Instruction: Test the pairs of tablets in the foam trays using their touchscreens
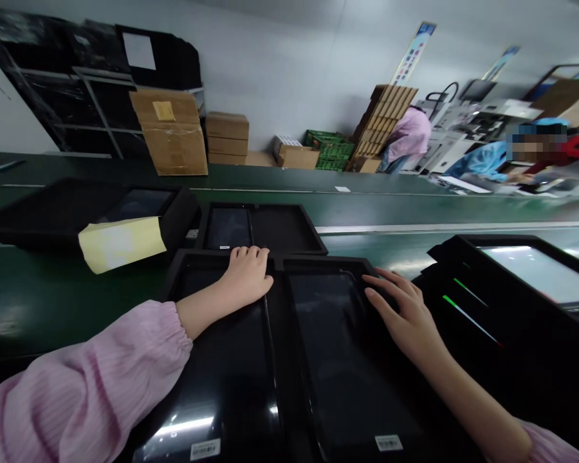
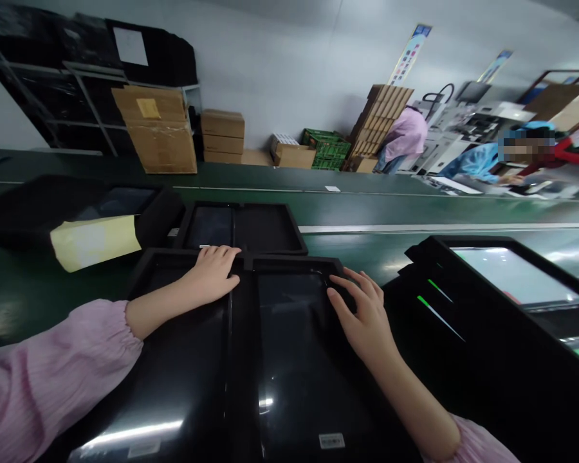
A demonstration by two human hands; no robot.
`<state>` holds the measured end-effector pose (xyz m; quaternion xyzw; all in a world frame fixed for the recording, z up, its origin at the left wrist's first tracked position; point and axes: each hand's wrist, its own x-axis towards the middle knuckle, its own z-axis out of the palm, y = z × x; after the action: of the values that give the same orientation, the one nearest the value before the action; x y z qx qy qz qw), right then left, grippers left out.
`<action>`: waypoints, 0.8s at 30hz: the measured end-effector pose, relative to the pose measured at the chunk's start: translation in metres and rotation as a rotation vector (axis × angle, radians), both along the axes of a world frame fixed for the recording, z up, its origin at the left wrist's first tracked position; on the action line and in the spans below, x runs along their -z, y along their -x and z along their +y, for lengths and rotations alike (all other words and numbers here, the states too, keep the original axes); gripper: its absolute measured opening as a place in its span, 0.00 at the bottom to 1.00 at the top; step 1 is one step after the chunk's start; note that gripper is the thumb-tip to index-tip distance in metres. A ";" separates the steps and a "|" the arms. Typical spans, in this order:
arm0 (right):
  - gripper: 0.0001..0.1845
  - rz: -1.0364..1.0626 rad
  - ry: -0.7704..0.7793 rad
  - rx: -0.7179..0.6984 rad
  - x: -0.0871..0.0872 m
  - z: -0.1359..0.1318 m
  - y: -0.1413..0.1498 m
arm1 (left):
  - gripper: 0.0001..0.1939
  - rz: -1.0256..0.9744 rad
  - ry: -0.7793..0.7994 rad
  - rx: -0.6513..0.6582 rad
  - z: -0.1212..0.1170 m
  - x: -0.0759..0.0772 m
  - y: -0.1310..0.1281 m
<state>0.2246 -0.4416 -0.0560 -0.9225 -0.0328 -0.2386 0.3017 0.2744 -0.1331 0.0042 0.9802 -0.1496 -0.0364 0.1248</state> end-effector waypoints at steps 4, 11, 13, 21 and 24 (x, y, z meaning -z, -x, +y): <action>0.22 -0.081 -0.020 -0.061 -0.012 0.005 0.009 | 0.41 0.068 0.089 -0.050 0.034 -0.030 0.024; 0.15 -0.198 0.012 -0.283 -0.027 0.019 0.018 | 0.44 0.065 0.450 -0.429 0.125 -0.028 0.092; 0.13 -0.206 0.060 -0.321 -0.029 0.022 0.020 | 0.45 0.096 0.469 -0.442 0.133 -0.013 0.096; 0.13 -0.198 0.161 -0.376 -0.030 0.023 0.022 | 0.53 0.195 0.364 -0.363 0.131 0.002 0.095; 0.12 -0.219 0.189 -0.414 -0.032 0.027 0.024 | 0.55 0.209 0.304 -0.309 0.130 0.002 0.099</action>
<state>0.2002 -0.4148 -0.0241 -0.8888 -0.2757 -0.2663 0.2512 0.1757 -0.0034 0.0018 0.9523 0.0123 -0.0952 0.2897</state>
